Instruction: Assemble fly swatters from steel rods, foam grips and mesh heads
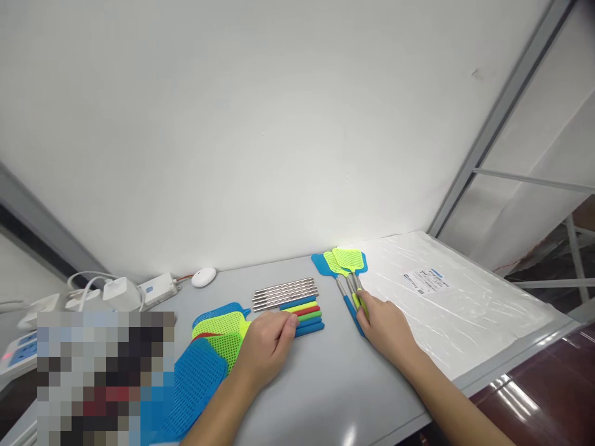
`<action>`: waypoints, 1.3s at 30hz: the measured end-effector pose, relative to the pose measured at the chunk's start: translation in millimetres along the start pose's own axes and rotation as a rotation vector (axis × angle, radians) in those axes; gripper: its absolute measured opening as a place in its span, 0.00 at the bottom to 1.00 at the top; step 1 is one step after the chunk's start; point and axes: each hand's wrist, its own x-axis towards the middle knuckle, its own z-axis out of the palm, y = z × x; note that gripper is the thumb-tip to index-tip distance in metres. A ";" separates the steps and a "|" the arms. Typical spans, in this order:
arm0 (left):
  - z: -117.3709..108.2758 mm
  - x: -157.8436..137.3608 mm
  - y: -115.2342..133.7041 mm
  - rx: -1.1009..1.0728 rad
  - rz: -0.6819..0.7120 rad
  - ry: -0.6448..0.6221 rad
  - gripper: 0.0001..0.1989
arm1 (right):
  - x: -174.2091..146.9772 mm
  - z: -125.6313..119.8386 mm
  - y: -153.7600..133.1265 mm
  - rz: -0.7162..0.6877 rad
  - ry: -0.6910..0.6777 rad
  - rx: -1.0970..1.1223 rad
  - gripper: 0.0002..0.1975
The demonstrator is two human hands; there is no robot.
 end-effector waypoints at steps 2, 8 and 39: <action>-0.3 -0.6 0.5 0.013 -0.002 -0.004 0.20 | -0.2 0.9 0.6 -0.005 -0.002 0.000 0.15; -1.9 -0.7 2.7 0.021 -0.007 -0.011 0.20 | -1.4 2.4 2.3 -0.026 0.009 0.009 0.15; -40.0 40.1 -17.6 0.481 -0.098 -0.277 0.14 | 74.8 -2.6 -89.0 -0.540 -0.102 0.152 0.11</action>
